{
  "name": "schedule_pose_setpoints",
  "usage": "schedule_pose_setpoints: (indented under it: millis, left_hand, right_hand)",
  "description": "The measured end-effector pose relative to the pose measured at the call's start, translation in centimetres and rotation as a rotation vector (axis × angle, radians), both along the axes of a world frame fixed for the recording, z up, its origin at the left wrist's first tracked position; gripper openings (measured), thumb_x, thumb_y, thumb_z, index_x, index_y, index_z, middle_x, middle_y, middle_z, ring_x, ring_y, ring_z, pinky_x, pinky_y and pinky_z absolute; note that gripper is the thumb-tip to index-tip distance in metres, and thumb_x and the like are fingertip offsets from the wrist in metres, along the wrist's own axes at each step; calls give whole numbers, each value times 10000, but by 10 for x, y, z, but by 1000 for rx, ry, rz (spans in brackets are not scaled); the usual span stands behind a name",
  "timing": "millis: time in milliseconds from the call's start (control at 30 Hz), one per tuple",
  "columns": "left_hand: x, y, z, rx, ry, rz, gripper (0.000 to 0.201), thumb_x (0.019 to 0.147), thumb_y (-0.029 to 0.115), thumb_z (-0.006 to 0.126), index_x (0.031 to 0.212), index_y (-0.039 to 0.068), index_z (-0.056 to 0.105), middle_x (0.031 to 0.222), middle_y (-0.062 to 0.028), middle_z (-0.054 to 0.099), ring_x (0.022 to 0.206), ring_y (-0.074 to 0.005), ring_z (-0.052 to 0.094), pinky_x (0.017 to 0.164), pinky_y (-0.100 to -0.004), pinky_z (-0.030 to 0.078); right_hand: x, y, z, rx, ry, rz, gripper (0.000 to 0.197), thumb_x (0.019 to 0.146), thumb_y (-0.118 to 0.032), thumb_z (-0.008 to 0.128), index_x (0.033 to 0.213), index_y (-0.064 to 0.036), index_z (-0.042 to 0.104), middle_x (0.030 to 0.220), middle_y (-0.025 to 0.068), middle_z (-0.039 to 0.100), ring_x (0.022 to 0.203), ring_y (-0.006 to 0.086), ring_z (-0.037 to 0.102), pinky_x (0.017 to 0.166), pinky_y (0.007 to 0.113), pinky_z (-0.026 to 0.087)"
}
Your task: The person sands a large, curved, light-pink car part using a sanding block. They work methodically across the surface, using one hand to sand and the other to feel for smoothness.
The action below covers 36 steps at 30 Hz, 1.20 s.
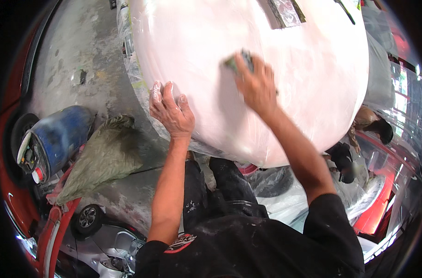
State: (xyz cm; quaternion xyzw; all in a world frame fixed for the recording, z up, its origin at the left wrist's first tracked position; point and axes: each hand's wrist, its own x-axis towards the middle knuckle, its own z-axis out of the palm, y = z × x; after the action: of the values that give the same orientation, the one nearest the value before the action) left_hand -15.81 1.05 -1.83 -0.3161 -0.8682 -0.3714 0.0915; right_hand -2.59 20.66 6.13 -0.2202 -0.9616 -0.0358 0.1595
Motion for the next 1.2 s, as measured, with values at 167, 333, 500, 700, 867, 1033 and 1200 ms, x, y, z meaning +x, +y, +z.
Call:
schedule_pose_setpoints:
  millis: [167, 333, 500, 700, 867, 1033, 1200]
  left_hand:
    - [7, 3, 3, 40, -20, -15, 505, 1108, 482, 384, 1409, 116, 557, 1456, -167, 485, 1361, -377, 427, 1104, -549, 304]
    - [2, -1, -1, 21, -21, 9, 478, 1107, 470, 391, 1397, 133, 568, 1470, -160, 483, 1356, -396, 434, 1092, -567, 307]
    - [5, 5, 1, 38, -28, -15, 499, 1105, 468, 402, 1412, 107, 557, 1475, -168, 481, 1376, -367, 421, 1113, -548, 296]
    - [0, -1, 2, 31, -35, 0, 486, 1095, 445, 436, 1411, 97, 560, 1477, -172, 486, 1379, -375, 419, 1120, -550, 292]
    - [1, 1, 2, 33, -44, 0, 476, 1091, 427, 445, 1414, 96, 557, 1487, -175, 480, 1384, -376, 415, 1124, -550, 286]
    - [6, 1, 4, 13, -51, -10, 482, 1088, 429, 448, 1417, 94, 556, 1492, -176, 475, 1391, -380, 412, 1130, -549, 279]
    - [1, -2, 0, 22, -45, 4, 493, 1091, 438, 440, 1423, 92, 553, 1493, -176, 474, 1391, -386, 418, 1130, -554, 276]
  right_hand:
    - [-112, 74, 28, 18, 2, -172, 596, 915, -144, 721, 1484, -186, 551, 1262, 273, 626, 1084, 415, 637, 865, 518, 539]
    - [-7, -18, 2, -137, -11, -54, 668, 879, -189, 759, 1508, -187, 534, 1290, 247, 587, 1043, 403, 628, 875, 516, 524]
    - [-110, 93, 17, 9, -52, -73, 609, 923, -170, 740, 1503, -188, 557, 1301, 261, 620, 1092, 420, 625, 948, 535, 514]
    - [-72, 31, 0, -87, -18, -32, 660, 874, -127, 802, 1496, -183, 590, 1352, 270, 610, 1213, 395, 603, 1008, 515, 521]
    - [-108, 61, 11, -112, -1, 48, 612, 903, -193, 782, 1486, -177, 597, 1378, 255, 589, 1173, 374, 607, 1039, 498, 492]
    - [-155, 84, 21, -107, -76, -68, 562, 923, -145, 710, 1467, -98, 575, 1304, 257, 611, 1141, 392, 610, 990, 501, 501]
    - [-99, 45, -2, -89, 31, 91, 630, 855, -170, 770, 1456, -247, 598, 1285, 266, 597, 1038, 434, 622, 880, 542, 539]
